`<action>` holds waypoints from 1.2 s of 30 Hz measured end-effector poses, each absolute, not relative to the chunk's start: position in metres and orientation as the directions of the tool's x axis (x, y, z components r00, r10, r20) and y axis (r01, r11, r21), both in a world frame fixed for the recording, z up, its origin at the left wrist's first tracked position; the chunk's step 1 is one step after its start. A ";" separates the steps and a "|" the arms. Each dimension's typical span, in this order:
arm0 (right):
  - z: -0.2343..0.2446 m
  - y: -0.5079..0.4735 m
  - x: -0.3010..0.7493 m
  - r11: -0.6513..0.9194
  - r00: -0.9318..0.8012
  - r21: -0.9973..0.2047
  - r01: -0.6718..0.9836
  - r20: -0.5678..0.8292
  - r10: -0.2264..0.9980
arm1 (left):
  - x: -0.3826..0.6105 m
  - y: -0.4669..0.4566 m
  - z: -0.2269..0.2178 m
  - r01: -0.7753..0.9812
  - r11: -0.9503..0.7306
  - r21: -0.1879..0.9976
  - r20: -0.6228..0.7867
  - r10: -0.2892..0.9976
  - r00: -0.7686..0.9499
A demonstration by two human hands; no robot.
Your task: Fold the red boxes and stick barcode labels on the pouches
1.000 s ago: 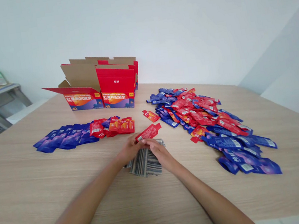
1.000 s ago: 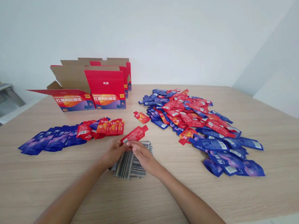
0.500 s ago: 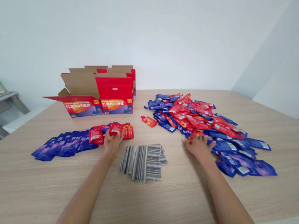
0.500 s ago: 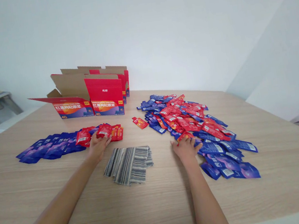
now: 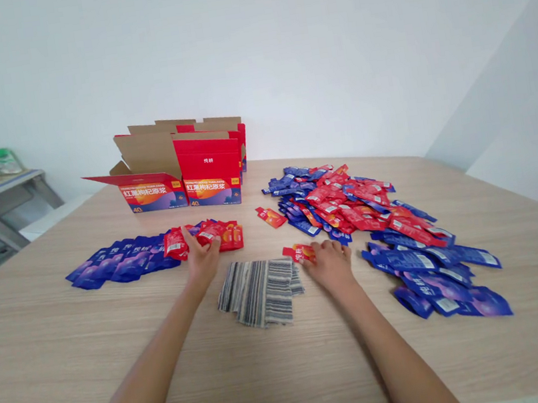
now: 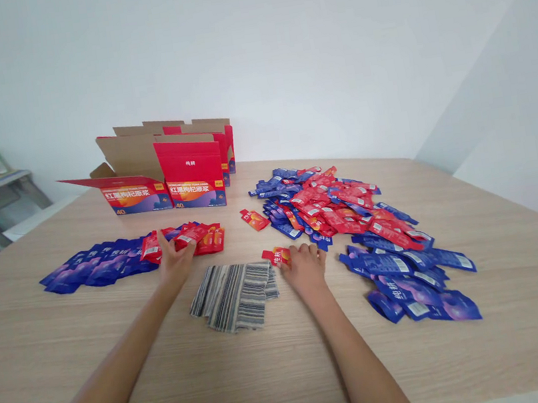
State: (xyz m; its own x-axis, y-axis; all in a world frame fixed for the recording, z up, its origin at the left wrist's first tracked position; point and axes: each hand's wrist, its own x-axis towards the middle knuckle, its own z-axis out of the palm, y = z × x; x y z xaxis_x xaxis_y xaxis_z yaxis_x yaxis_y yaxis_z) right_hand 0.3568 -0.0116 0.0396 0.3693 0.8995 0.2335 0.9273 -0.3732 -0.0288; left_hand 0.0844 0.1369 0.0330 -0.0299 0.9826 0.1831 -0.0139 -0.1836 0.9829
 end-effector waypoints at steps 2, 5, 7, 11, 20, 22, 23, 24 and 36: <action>0.039 -0.010 0.365 -0.333 0.336 -0.051 0.942 0.206 0.919 | 0.086 0.130 0.042 0.118 -0.217 0.969 0.227 0.971 -0.075; 0.041 -0.009 0.370 -0.352 0.361 -0.083 0.932 0.152 0.920 | 0.089 0.119 0.052 0.170 -0.248 0.954 0.262 0.963 -0.062; 0.045 -0.009 0.370 -0.412 0.422 -0.090 0.907 0.179 0.889 | 0.090 0.112 0.055 0.199 -0.306 0.931 0.323 0.944 -0.062; 0.051 -0.011 0.365 -0.347 0.424 -0.305 0.887 0.238 0.874 | 0.090 0.104 0.052 0.240 -0.484 0.841 0.452 0.874 0.178; 0.037 -0.012 0.303 -0.080 0.227 -0.691 0.719 0.124 0.966 | 0.090 0.096 0.031 0.299 -0.849 0.436 0.244 0.431 0.869; 0.040 -0.016 0.293 -0.176 0.250 -0.519 0.836 0.075 0.965 | 0.090 0.096 0.031 0.307 -0.836 0.456 0.235 0.445 0.864; 0.042 -0.017 0.290 -0.217 0.271 -0.436 0.873 0.064 0.960 | 0.090 0.096 0.032 0.310 -0.826 0.471 0.251 0.462 0.851; 0.045 -0.019 0.289 -0.238 0.280 -0.371 0.898 0.063 0.958 | 0.090 0.096 0.033 0.309 -0.819 0.483 0.274 0.477 0.835; 0.034 -0.020 0.281 0.315 -0.312 -0.287 0.905 0.057 0.948 | 0.091 0.097 0.031 0.324 -0.875 0.361 0.244 0.424 0.872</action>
State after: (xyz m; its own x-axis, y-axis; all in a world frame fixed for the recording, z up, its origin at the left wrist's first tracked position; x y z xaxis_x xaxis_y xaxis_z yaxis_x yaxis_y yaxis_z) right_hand 0.2812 -0.0201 0.0345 -0.3121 0.9483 0.0568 0.9046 0.3149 -0.2874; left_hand 0.0915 0.0966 0.0307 0.8722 0.4238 0.2444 0.3238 -0.8746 0.3609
